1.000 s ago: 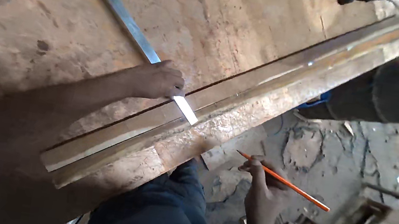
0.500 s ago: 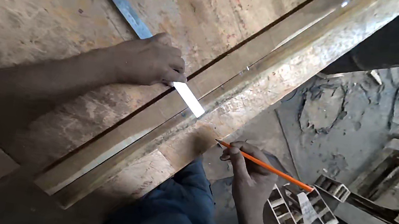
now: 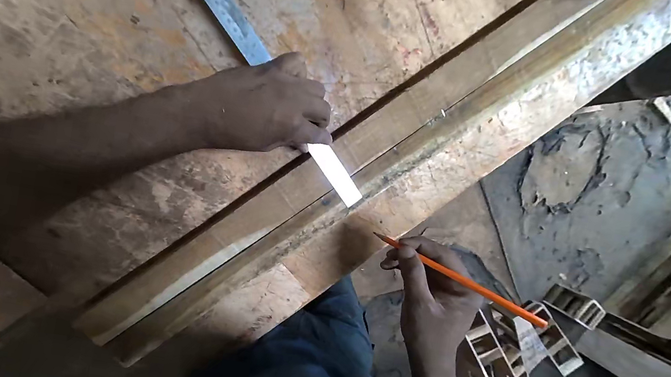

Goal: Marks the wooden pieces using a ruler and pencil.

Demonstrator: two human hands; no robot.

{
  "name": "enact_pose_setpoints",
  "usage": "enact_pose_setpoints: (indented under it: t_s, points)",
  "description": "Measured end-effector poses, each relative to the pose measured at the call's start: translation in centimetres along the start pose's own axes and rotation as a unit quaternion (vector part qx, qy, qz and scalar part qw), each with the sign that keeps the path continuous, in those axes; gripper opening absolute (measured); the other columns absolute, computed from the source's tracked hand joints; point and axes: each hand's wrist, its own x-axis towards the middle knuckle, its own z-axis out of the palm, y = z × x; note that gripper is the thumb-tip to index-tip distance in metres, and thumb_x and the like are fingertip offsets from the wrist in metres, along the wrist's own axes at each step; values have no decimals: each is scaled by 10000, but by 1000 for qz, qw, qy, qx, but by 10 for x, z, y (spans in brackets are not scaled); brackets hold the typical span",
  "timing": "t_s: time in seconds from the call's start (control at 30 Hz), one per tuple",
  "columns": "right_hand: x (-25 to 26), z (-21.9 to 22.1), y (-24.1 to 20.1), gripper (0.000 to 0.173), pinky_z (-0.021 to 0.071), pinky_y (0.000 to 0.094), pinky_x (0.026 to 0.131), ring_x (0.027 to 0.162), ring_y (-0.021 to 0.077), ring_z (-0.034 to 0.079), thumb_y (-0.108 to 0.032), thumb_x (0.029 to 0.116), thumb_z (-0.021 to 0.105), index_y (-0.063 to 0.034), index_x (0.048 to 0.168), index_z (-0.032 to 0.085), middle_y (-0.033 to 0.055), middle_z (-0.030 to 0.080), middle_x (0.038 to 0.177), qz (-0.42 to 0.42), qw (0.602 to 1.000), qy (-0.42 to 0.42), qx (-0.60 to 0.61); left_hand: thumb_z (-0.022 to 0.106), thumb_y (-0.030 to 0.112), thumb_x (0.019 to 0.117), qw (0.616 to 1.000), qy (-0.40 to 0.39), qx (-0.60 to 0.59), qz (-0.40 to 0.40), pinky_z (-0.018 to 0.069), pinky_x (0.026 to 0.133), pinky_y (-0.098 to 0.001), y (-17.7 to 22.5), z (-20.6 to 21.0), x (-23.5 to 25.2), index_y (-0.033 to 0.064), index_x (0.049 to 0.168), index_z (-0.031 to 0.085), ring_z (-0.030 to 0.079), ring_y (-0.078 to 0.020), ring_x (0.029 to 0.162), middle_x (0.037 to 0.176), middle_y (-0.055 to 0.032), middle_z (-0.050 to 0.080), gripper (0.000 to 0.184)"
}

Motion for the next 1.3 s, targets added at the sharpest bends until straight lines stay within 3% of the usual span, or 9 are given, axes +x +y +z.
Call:
enact_pose_setpoints:
  t_s: [0.33, 0.5, 0.77, 0.93, 1.2, 1.3]
  points:
    - [6, 9, 3, 100, 636, 289, 698, 756, 136, 715, -80, 971, 680, -38, 1058, 707, 26, 736, 900, -30, 999, 16, -31, 487, 209, 1081, 1000, 11, 1, 4, 420, 878, -506, 1, 2, -1, 182, 1242, 723, 624, -280, 997, 1098, -63, 684, 287]
    - [8, 12, 7, 122, 645, 326, 696, 763, 163, 721, -50, 931, 707, -13, 1047, 698, 57, 740, 925, -48, 996, 22, -70, 474, 215, 1087, 1000, 8, -4, -1, 426, 916, -547, 1, 2, 0, 186, 1244, 722, 631, -294, 1016, 1102, -71, 684, 296]
    - [21, 24, 17, 94, 638, 321, 669, 742, 158, 716, -41, 960, 665, 12, 1030, 700, 78, 737, 908, -68, 992, 11, -104, 469, 191, 1086, 1000, 6, 5, 8, 421, 885, -532, 2, -1, 1, 158, 1227, 727, 632, -300, 1000, 1114, -86, 688, 296]
    - [23, 29, 21, 102, 638, 322, 711, 785, 154, 718, -54, 970, 676, 6, 1047, 706, 78, 735, 942, -63, 993, -4, -104, 461, 200, 1088, 1000, 0, 2, -3, 422, 902, -537, 2, -1, 1, 175, 1249, 722, 636, -295, 1015, 1136, -76, 690, 308]
    - [22, 37, 21, 144, 599, 276, 693, 794, 108, 694, -106, 973, 656, -2, 1024, 742, 73, 726, 906, -158, 961, -12, -227, 467, 209, 1086, 1000, -11, 2, -2, 430, 901, -546, 3, -4, 2, 175, 1246, 724, 640, -297, 1017, 1123, -79, 685, 305]
    - [24, 37, 19, 133, 609, 259, 705, 796, 99, 693, -87, 970, 656, 10, 1013, 736, 75, 723, 909, -162, 964, -27, -207, 460, 209, 1090, 1000, -10, 0, -3, 429, 897, -544, 3, -5, 2, 172, 1231, 730, 638, -298, 1007, 1100, -80, 682, 306]
